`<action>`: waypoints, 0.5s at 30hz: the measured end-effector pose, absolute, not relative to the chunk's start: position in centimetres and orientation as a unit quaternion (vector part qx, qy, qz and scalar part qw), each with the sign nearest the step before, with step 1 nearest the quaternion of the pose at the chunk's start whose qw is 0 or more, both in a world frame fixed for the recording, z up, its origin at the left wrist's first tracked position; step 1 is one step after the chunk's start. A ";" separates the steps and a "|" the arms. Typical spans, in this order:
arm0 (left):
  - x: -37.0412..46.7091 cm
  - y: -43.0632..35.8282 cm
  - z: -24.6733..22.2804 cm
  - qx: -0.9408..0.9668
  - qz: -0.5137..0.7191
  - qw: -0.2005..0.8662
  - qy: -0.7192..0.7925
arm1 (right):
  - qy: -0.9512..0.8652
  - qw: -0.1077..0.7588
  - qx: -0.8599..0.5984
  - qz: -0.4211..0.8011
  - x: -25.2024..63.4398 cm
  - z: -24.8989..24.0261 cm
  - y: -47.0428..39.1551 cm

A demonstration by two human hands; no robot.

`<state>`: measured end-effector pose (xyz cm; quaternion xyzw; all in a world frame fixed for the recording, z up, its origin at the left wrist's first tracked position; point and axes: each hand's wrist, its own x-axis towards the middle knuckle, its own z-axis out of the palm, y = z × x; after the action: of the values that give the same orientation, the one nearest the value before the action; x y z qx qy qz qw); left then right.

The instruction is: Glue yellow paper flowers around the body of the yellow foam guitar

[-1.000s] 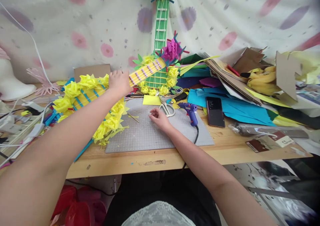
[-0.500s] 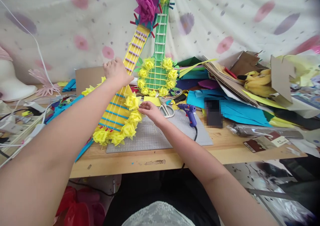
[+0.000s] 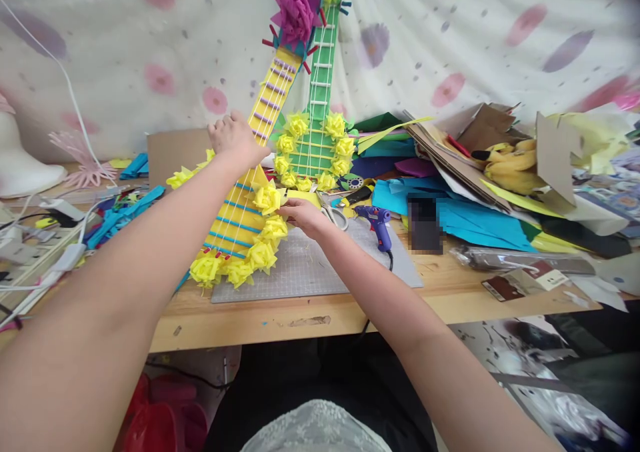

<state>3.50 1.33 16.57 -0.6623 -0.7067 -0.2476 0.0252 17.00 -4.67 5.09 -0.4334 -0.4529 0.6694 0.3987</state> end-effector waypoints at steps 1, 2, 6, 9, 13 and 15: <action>3.5 1.3 16.6 -0.653 -0.243 0.029 -0.717 | -0.459 0.404 -0.432 0.663 17.0 5.0 -4.6; 3.6 1.2 16.6 -0.648 -0.238 0.032 -0.723 | -0.466 0.410 -0.433 0.654 17.1 4.9 -4.5; 3.5 0.4 17.3 -0.677 -0.217 -0.008 -0.703 | -0.473 0.422 -0.438 0.638 17.4 4.5 -4.2; 2.1 -0.7 18.3 -0.694 -0.237 -0.030 -0.679 | -0.464 0.428 -0.454 0.629 17.9 4.2 -3.8; -2.2 -1.9 17.8 -0.653 -0.346 -0.023 -0.673 | -0.460 0.432 -0.474 0.614 19.3 4.4 -3.3; -4.6 -2.4 16.4 -0.619 -0.333 -0.065 -0.708 | -0.460 0.419 -0.490 0.610 20.1 4.5 -3.2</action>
<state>-4.56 -2.45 16.41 -0.6190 -0.7082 -0.3332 -0.0654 20.15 -3.17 4.52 -0.4904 -0.4597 0.6105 0.4189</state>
